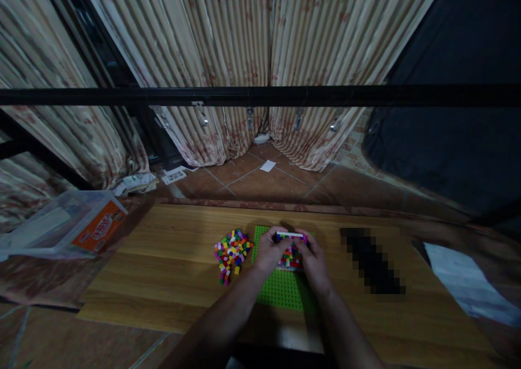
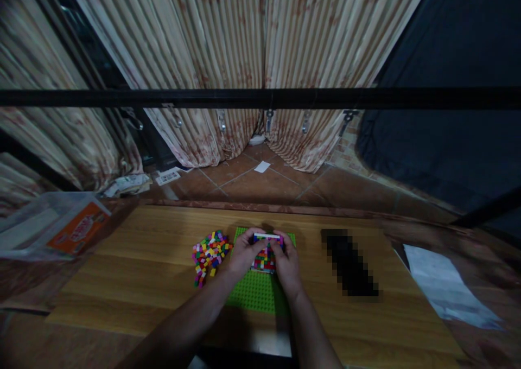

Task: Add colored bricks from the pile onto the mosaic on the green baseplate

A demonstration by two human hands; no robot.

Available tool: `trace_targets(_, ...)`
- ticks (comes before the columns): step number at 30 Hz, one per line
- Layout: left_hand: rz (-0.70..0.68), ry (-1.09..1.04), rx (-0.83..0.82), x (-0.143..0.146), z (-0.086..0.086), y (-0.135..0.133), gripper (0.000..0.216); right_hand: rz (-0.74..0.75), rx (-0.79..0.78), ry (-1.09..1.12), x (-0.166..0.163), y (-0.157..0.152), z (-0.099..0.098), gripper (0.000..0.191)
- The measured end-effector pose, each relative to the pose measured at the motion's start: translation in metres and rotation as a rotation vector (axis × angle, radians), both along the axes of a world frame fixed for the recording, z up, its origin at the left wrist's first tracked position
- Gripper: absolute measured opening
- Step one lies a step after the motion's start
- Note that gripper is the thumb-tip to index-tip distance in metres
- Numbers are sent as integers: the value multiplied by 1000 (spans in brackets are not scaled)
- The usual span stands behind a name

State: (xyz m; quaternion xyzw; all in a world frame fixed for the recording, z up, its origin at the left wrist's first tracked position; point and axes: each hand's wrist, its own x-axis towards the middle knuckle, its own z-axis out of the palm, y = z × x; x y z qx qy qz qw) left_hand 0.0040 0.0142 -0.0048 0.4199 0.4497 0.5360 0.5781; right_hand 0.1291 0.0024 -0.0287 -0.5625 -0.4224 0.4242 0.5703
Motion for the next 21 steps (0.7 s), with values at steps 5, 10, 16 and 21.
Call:
trace_targets(5,0,29,-2,1,-1,2,22,7,8,-25,-1,-1,0,39)
trace_targets(10,-28,20,0,1,-3,3,21,7,13,-27,-1,-2,1,39)
trace_targets(16,-51,10,-35,-3,0,-2,20,16,8,32,2,-3,2,37)
trace_targets(21,-71,-3,-66,-6,4,-5,23,45,1,82,4,-4,2,41)
